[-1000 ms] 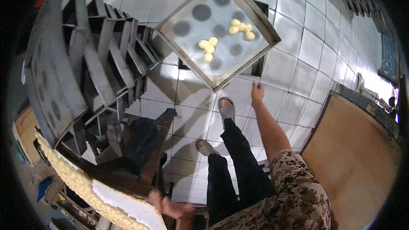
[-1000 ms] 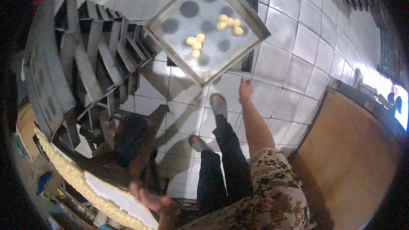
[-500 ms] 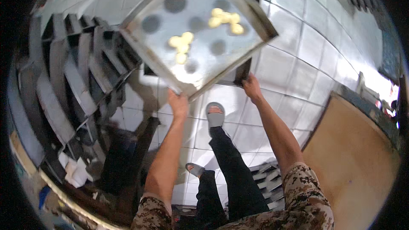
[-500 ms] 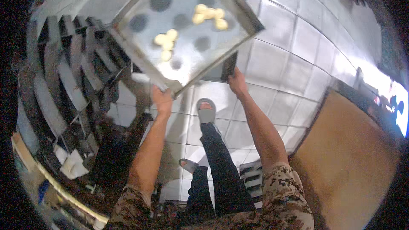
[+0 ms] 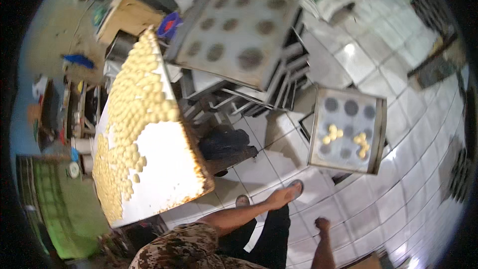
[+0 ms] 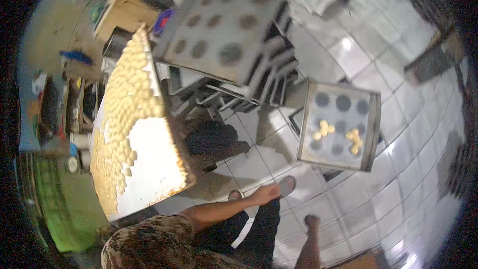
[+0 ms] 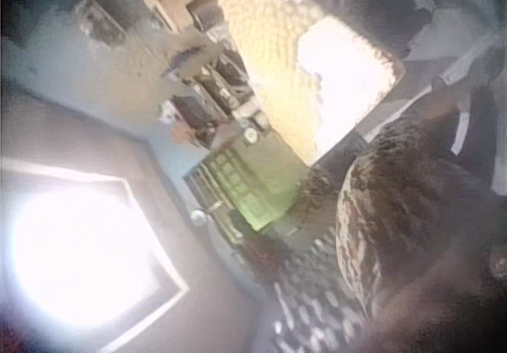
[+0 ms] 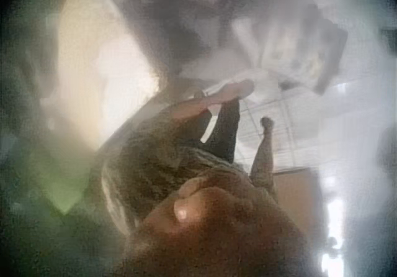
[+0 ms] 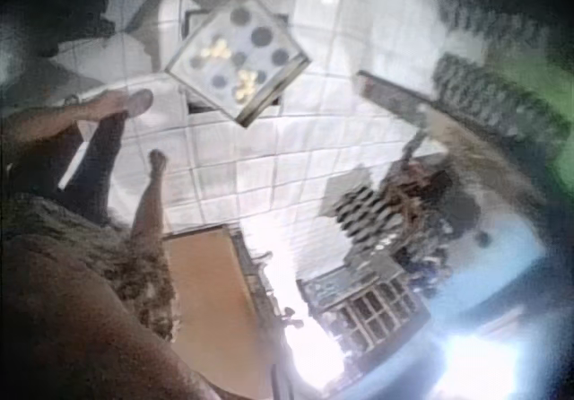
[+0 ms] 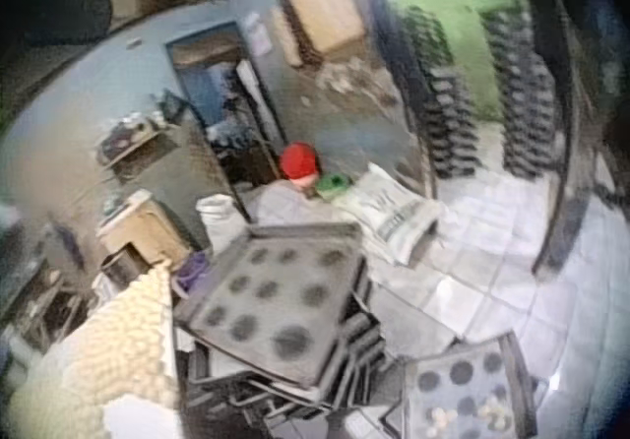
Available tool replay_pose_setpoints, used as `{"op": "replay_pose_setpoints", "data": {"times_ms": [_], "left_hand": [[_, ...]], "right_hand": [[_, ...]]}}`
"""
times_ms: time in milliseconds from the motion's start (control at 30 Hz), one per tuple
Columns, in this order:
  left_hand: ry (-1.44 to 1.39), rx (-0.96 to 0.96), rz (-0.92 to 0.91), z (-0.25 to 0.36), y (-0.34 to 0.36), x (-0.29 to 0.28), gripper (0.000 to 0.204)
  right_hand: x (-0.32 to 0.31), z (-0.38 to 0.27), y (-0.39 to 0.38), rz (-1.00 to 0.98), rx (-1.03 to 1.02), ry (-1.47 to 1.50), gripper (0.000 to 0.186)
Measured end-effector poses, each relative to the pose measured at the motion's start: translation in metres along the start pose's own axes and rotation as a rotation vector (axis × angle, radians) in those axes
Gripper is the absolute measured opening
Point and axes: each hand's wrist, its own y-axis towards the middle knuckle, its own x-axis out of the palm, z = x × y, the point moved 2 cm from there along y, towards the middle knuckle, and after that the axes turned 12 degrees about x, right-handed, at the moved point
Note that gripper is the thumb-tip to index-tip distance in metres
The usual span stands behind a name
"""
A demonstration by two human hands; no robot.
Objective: The person divides pieces of dough, rolls them into balls by hand, and arranges the dough balls onto metal trays.
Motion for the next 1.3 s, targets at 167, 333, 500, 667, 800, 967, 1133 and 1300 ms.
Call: {"op": "replay_pose_setpoints", "data": {"times_ms": [167, 333, 500, 667, 800, 967, 1133, 1300], "left_hand": [[-0.107, 0.268, -0.010, 0.132, -0.146, -0.086, 0.039], [0.048, 0.163, 0.648, 0.129, -0.289, -0.212, 0.033], [0.408, 0.082, 1.381, 0.080, -0.371, -0.338, 0.061], [0.635, 0.008, 1.369, 0.057, -0.367, -0.423, 0.078], [0.677, -0.147, 1.235, 0.037, -0.335, -0.455, 0.085], [0.661, -0.132, 1.441, 0.029, -0.326, -0.488, 0.076], [0.668, -0.164, 1.432, 0.022, -0.323, -0.515, 0.049], [0.399, -0.055, 1.454, 0.009, -0.339, -0.530, 0.021]], "right_hand": [[-0.224, -0.173, -0.116, 0.154, -0.172, 0.608, 0.019], [-0.490, -0.425, -0.284, 0.206, -0.516, 0.540, 0.031], [-0.589, -0.630, -0.289, 0.609, -0.827, 0.187, 0.048], [-0.636, -0.757, -0.260, 0.766, -0.694, -0.093, 0.094], [-0.653, -0.805, -0.223, 0.721, -0.650, -0.258, 0.103], [-0.655, -0.804, -0.202, 0.680, -0.694, -0.404, 0.089], [-0.670, -0.819, -0.195, 0.537, -0.795, -0.322, 0.065], [-0.700, -0.804, -0.198, 0.285, -0.816, -0.256, 0.038]]}}
